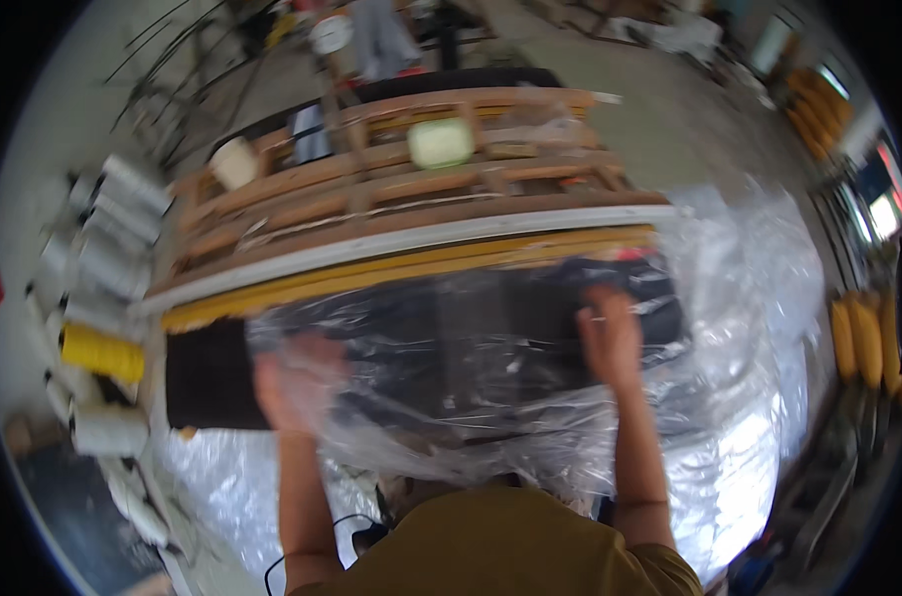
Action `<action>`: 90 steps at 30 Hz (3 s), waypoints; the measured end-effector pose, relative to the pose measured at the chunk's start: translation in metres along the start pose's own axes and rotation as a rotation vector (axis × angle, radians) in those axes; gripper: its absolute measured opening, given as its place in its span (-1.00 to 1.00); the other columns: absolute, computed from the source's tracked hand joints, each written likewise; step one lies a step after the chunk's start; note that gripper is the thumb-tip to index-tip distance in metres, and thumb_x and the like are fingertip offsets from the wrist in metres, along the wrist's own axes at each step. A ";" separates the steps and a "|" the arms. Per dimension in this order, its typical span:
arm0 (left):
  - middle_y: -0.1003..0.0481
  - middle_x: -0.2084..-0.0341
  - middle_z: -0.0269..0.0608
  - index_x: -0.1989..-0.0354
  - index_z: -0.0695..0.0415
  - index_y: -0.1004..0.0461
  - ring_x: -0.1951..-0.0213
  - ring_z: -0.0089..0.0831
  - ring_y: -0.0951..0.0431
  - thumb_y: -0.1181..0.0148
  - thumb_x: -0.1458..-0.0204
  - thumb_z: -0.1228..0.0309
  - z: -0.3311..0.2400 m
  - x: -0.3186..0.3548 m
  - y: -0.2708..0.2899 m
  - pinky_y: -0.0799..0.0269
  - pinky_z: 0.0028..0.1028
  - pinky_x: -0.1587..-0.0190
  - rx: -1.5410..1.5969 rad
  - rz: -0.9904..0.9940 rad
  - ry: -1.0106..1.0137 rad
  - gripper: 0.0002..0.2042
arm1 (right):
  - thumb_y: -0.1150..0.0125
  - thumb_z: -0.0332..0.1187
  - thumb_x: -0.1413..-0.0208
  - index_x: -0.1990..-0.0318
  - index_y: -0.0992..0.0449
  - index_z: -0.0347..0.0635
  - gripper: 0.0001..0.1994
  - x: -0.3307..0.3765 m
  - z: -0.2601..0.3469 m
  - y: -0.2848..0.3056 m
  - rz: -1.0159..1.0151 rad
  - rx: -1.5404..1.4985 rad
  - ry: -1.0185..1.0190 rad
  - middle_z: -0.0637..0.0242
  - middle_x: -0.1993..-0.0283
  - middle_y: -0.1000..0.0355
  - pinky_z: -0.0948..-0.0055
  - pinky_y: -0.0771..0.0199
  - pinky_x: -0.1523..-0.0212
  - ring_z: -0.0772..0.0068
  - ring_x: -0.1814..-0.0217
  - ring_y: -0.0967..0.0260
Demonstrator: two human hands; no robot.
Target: The person wraps a foam part in clear plastic wrap, then secures the wrap with tape by hand.
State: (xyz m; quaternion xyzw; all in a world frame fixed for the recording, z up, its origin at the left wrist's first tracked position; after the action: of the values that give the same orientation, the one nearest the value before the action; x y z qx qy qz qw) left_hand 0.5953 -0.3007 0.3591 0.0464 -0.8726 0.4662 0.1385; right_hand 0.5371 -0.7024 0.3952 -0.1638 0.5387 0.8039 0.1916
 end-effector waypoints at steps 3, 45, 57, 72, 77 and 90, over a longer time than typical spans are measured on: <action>-0.49 0.46 -0.24 0.11 0.17 -0.42 0.42 -0.48 -0.48 -0.10 -0.06 0.28 0.053 0.028 0.008 -0.42 -0.44 0.34 -0.766 0.307 0.488 -0.72 | -0.03 -0.12 -0.10 -0.15 -0.23 -0.16 -0.50 -0.002 -0.055 -0.018 0.108 0.376 -0.030 0.09 -0.24 -0.13 -0.01 0.06 -0.23 0.08 -0.29 -0.03; -0.46 0.45 -0.09 0.42 0.13 -0.46 0.30 -0.08 -0.46 -0.17 0.08 0.32 -0.189 -0.010 0.084 -0.33 -0.18 0.23 -2.100 -0.422 -1.119 -0.85 | 0.08 -0.07 -0.19 -0.27 -0.08 -0.25 -0.41 0.053 -0.185 0.029 0.265 0.383 -0.271 0.06 -0.35 0.03 0.21 0.13 -0.31 0.06 -0.39 0.11; 0.10 -0.33 -0.50 -0.31 -0.30 0.03 -0.34 -0.20 0.13 0.34 -0.04 -0.28 -0.210 -0.065 0.169 0.18 0.35 -0.10 -2.493 -0.998 -0.202 -0.34 | 0.09 0.30 0.04 -0.23 -0.20 0.15 -0.29 0.006 -0.116 0.022 0.195 0.312 -0.659 0.16 -0.31 -0.06 -0.37 0.21 -0.19 -0.05 -0.39 0.15; 0.03 -0.30 -0.15 -0.32 -0.09 0.05 -0.31 -0.09 0.05 0.38 -0.07 -0.25 -0.088 -0.036 0.021 0.25 0.14 -0.23 -2.330 -0.568 -0.401 -0.29 | -0.30 -0.22 0.10 -0.03 -0.39 -0.10 -0.52 0.314 -0.252 0.147 -0.562 0.299 -0.820 0.09 -0.08 -0.32 0.22 -0.19 -0.14 0.08 -0.12 -0.24; 0.00 -0.29 -0.14 -0.31 -0.09 0.01 -0.29 -0.13 0.00 0.32 -0.13 -0.14 -0.057 -0.043 0.047 0.20 0.08 -0.24 -2.469 -0.513 -0.319 -0.38 | -0.23 -0.14 0.10 -0.18 -0.18 -0.06 -0.35 0.545 -0.280 0.108 0.129 0.629 -1.807 0.08 -0.28 -0.08 -0.11 -0.16 -0.12 0.10 -0.28 -0.09; -0.14 -0.20 0.02 -0.25 0.14 -0.08 -0.20 -0.13 -0.17 0.19 -0.14 -0.04 -0.044 -0.036 0.001 -0.07 -0.02 -0.16 -2.679 -0.574 -0.754 -0.38 | 0.00 -0.14 -0.18 0.53 -0.39 -0.18 -0.66 0.501 -0.264 0.183 -0.527 -0.386 -1.395 0.51 0.68 -0.17 0.57 -0.09 0.60 0.70 0.63 -0.07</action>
State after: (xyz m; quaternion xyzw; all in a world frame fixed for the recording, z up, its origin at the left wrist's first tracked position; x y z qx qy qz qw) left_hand 0.6378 -0.2654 0.3710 0.1745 -0.5921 -0.7835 -0.0719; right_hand 0.0263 -0.9455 0.2104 0.2276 0.0862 0.7286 0.6403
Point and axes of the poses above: each hand's wrist, its own x-axis away from the middle knuckle, its own y-axis out of the back of the hand, z = x × y, the point moved 7 cm from there along -x, towards the middle knuckle
